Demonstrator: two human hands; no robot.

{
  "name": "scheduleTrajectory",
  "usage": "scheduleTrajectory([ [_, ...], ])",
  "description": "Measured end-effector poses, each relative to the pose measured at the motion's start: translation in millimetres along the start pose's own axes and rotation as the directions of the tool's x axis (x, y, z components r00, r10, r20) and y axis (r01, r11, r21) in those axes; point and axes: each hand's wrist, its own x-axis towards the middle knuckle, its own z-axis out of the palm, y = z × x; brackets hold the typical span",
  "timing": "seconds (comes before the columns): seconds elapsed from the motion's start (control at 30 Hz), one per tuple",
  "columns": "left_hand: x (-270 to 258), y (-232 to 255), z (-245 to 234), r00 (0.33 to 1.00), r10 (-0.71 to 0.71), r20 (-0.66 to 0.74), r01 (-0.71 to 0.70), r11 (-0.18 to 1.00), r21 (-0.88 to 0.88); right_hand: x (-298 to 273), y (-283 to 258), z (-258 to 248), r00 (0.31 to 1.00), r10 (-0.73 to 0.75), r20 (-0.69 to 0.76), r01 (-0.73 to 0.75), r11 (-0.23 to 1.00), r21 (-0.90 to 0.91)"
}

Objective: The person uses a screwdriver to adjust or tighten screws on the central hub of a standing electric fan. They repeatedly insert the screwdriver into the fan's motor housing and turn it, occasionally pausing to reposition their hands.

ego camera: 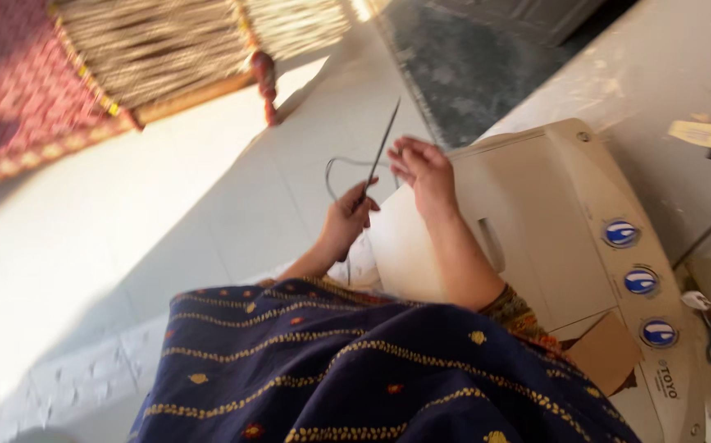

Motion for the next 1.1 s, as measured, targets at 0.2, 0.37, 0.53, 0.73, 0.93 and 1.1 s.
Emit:
scheduleTrajectory([
  [0.2,-40,3,-77,0.969,0.029,-0.247,-0.047,0.997,-0.067,-11,-16,101,0.949,0.151,0.278,-0.199,0.968,0.152],
  [0.37,-77,6,-131,0.924,0.043,-0.38,-0.084,0.992,-0.092,-21,-7,180,0.895,0.144,0.423,-0.22,0.966,0.136],
  [0.53,-113,18,-181,0.887,0.045,-0.459,-0.084,0.994,-0.066,-33,7,248,0.849,0.123,0.514,-0.204,0.973,0.105],
  [0.73,-149,34,-238,0.838,0.052,-0.543,-0.093,0.994,-0.049,-49,34,326,0.805,0.188,0.562,-0.279,0.957,0.081],
  [0.93,-191,37,-295,0.796,0.037,-0.604,-0.085,0.995,-0.051,-67,65,394,0.722,0.312,0.617,-0.46,0.883,0.091],
  [1.1,-223,31,-335,0.755,0.028,-0.655,-0.079,0.996,-0.049,-83,95,442,0.661,0.39,0.641,-0.58,0.808,0.106],
])
